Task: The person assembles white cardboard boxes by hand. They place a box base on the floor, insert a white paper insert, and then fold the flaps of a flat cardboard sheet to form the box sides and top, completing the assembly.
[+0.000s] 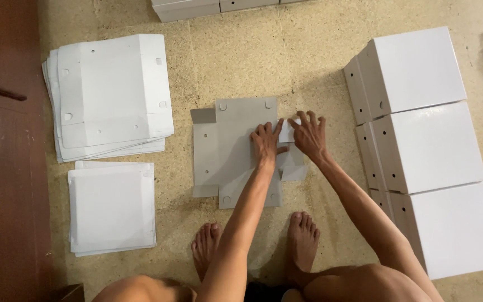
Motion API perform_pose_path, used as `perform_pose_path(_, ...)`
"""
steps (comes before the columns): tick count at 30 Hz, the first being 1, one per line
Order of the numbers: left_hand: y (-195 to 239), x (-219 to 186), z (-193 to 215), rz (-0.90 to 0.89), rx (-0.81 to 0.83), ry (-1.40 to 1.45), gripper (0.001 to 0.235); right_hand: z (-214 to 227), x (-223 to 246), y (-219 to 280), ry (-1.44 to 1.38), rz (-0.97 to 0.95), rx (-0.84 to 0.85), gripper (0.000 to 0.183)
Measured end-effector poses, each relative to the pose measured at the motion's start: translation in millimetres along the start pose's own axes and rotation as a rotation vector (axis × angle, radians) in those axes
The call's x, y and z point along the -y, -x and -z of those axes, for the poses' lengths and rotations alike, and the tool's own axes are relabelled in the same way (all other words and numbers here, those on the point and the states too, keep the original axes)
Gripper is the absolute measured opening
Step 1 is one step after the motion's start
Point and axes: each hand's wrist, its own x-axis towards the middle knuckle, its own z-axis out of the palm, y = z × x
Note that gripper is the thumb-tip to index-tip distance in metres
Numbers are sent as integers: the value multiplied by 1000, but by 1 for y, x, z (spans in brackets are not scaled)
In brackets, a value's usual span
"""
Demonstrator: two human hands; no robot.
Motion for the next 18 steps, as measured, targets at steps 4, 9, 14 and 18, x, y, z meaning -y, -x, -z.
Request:
perform_pose_path(4,-2,1,1,12,24,55,98,-12,-19,7,-17,-54,-11,39)
perform_pose_path(9,-4,-4,-5,25,80,105,97,-25,-26,13,-123,-169,75,43)
perform_pose_path(14,1,1,0,41,53,148,98,-31,-25,10,-222,-216,43,40)
perform_pose_path(18,7,1,-1,62,-16,147,99,-28,-18,7,-201,-240,61,37)
